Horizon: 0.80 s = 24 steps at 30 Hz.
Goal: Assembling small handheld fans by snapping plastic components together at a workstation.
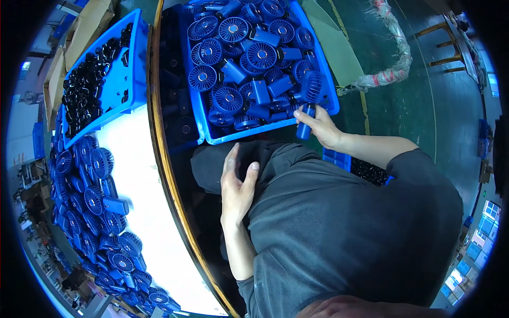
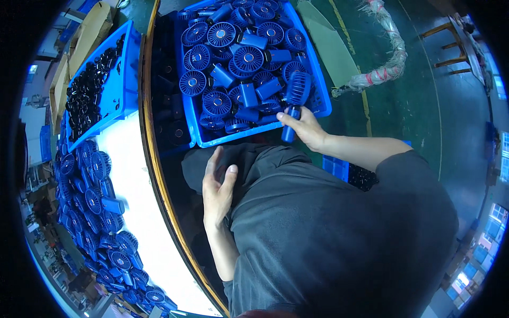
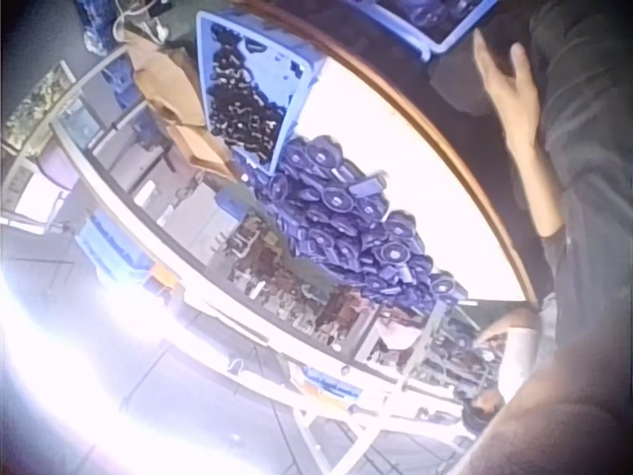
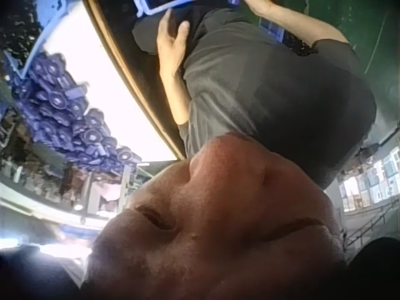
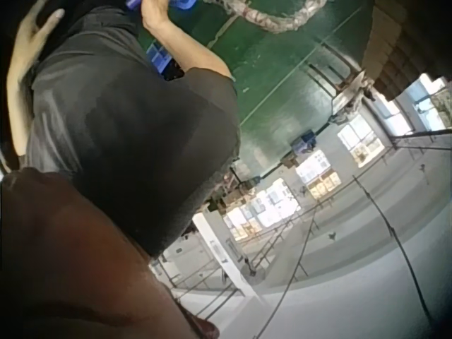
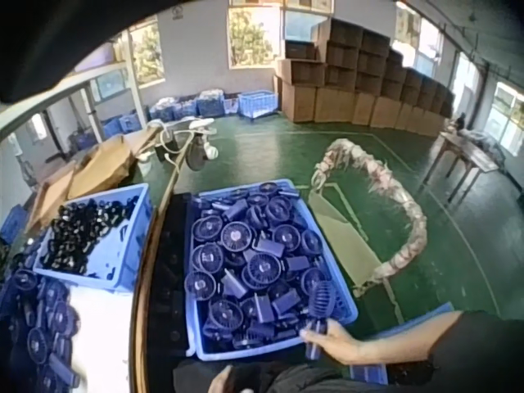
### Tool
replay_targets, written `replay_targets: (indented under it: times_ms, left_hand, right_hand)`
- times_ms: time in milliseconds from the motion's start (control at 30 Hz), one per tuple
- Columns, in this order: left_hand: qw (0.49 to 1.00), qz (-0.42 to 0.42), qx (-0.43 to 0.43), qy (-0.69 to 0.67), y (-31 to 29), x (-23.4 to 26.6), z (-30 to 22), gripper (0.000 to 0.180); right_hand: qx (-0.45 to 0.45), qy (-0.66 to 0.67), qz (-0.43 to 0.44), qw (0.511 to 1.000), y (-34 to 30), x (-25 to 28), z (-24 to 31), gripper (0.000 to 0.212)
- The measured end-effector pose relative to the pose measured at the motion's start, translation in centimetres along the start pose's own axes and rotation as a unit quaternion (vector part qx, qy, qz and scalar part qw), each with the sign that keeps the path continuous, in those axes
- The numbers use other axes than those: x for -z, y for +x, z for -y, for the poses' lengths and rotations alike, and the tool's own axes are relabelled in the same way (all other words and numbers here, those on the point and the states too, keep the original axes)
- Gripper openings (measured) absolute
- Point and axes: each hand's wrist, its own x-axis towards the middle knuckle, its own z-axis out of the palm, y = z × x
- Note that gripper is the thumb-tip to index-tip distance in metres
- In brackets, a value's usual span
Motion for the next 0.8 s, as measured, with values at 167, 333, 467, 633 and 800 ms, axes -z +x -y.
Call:
replay_targets:
  times_ms: [167,333,467,633,800]
  left_hand:
    - [0.998,0.056,-0.021,-0.001,2.3,-0.4,-0.2,0.062]
    - [0.993,0.029,0.019,-0.116,2.4,0.2,1.4,0.059]
    - [0.99,0.003,0.039,-0.138,1.1,1.1,1.8,0.056]
    - [0.989,0.0,0.042,-0.139,0.7,1.1,2.4,0.055]
    - [0.98,-0.037,0.054,-0.186,-1.2,2.0,2.6,0.054]
  right_hand:
    - [0.193,-0.25,0.007,0.949,2.4,1.6,2.3,0.054]
    - [0.182,-0.367,-0.051,0.911,5.9,10.9,1.0,0.063]
    - [0.166,-0.362,-0.1,0.912,6.8,11.7,-0.4,0.067]
    - [0.097,-0.322,-0.087,0.938,5.6,12.8,-2.2,0.074]
    - [0.098,-0.427,-0.034,0.898,3.6,15.9,-3.1,0.067]
